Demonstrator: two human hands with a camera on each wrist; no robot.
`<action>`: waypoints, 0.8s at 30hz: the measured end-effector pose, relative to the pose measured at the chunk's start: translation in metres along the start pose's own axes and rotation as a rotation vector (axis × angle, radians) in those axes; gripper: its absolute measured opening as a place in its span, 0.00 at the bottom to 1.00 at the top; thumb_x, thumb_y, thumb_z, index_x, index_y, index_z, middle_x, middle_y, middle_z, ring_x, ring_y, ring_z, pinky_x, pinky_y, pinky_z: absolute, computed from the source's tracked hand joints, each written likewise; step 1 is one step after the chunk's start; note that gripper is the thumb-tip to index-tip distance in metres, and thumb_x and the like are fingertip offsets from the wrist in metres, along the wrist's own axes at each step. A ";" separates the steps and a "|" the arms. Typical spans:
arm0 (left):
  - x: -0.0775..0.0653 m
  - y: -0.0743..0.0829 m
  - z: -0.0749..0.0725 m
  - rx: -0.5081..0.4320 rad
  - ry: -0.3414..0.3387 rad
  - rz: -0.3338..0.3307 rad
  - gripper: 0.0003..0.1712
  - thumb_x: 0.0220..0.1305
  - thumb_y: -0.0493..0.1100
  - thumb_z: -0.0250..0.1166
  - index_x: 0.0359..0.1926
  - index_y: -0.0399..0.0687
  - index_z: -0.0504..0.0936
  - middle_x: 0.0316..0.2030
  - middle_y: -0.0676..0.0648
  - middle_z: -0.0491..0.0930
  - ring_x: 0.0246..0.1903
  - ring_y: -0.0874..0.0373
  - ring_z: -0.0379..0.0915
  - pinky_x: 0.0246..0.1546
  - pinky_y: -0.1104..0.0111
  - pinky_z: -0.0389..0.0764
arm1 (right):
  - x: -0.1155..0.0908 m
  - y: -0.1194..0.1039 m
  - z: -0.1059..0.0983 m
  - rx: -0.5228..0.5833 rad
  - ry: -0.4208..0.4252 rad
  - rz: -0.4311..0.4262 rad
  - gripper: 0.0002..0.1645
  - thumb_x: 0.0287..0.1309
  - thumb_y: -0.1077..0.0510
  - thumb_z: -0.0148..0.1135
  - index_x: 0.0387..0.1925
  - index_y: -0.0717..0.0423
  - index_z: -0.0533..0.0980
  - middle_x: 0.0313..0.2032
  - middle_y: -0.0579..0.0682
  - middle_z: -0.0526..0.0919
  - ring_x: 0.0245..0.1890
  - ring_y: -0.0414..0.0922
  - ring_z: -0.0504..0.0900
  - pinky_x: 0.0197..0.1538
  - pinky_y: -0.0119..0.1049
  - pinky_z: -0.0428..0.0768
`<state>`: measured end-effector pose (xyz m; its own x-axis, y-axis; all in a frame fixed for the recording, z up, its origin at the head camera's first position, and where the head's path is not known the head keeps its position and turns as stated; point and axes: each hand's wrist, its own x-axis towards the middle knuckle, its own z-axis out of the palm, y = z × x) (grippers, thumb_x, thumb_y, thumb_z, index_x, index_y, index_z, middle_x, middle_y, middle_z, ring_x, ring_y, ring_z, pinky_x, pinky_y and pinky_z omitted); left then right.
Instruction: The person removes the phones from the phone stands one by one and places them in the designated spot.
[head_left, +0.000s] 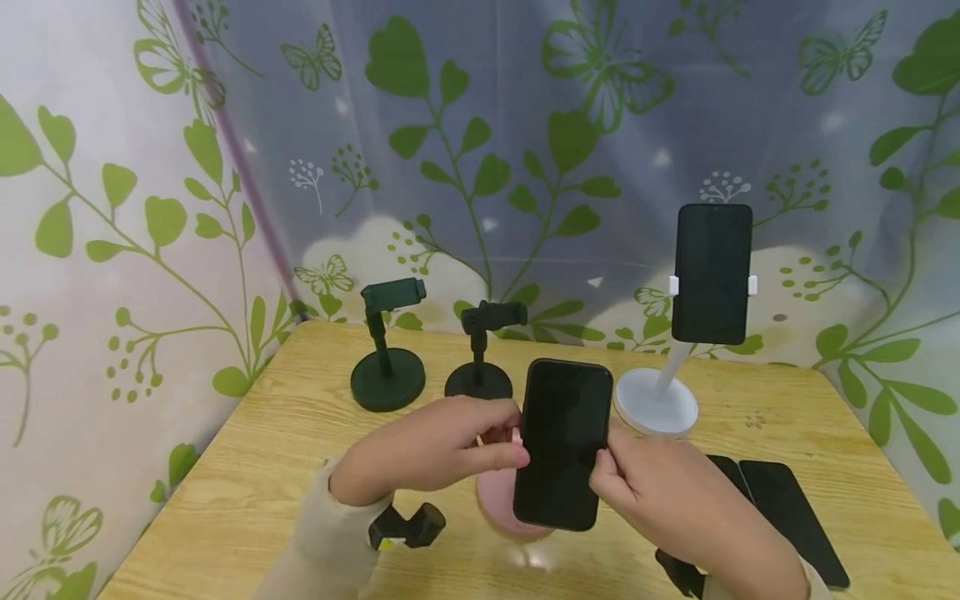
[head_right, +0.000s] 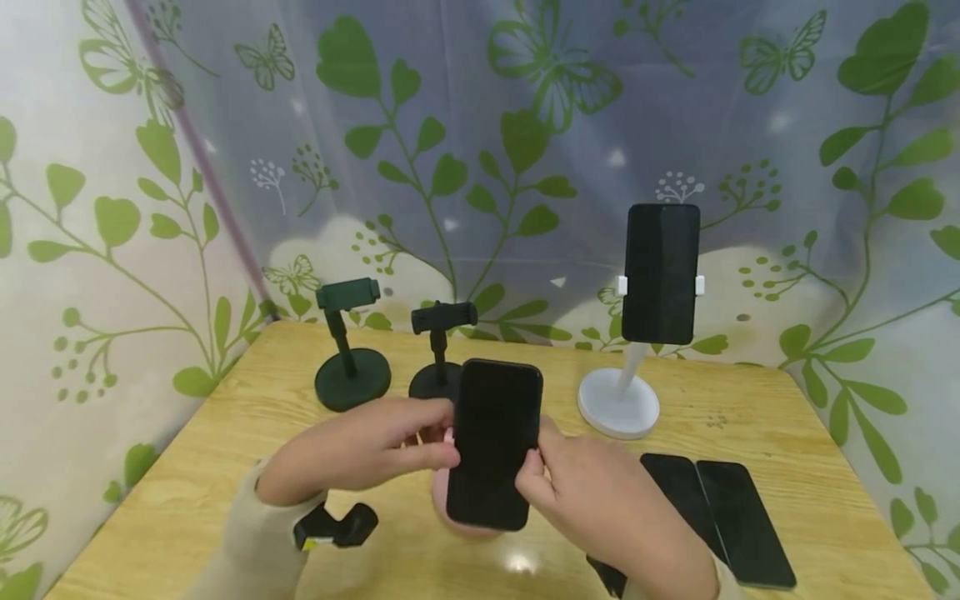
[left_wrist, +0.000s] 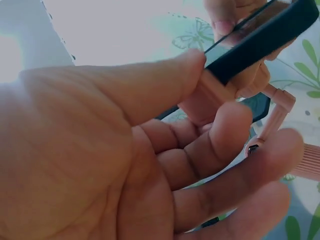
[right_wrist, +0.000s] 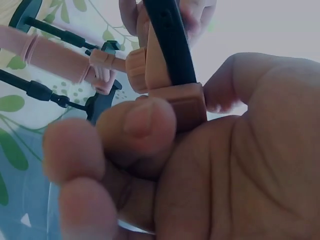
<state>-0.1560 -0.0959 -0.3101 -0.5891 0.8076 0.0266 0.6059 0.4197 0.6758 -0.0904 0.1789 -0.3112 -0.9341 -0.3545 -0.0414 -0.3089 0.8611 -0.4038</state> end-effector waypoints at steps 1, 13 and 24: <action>0.001 0.000 0.000 0.012 0.010 -0.004 0.12 0.77 0.57 0.59 0.40 0.56 0.76 0.29 0.60 0.76 0.26 0.65 0.71 0.30 0.71 0.74 | 0.000 0.000 0.000 -0.005 0.009 -0.003 0.14 0.78 0.50 0.46 0.30 0.44 0.66 0.17 0.39 0.64 0.15 0.35 0.62 0.27 0.33 0.65; 0.008 -0.002 0.008 -0.006 0.031 -0.025 0.15 0.77 0.60 0.57 0.42 0.56 0.75 0.27 0.59 0.76 0.25 0.66 0.72 0.31 0.70 0.74 | 0.003 0.006 -0.005 -0.014 0.002 0.046 0.09 0.78 0.49 0.43 0.40 0.45 0.67 0.17 0.40 0.65 0.15 0.37 0.63 0.27 0.35 0.64; 0.012 -0.001 0.008 -0.012 0.027 -0.027 0.14 0.77 0.61 0.57 0.41 0.59 0.74 0.26 0.59 0.77 0.24 0.66 0.73 0.30 0.71 0.74 | 0.002 0.004 -0.010 0.047 0.177 0.042 0.18 0.81 0.41 0.42 0.48 0.49 0.69 0.25 0.41 0.70 0.18 0.38 0.66 0.24 0.35 0.66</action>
<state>-0.1590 -0.0832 -0.3162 -0.6196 0.7844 0.0275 0.5828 0.4364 0.6855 -0.0958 0.1855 -0.3037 -0.9643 -0.2451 0.1006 -0.2638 0.8545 -0.4474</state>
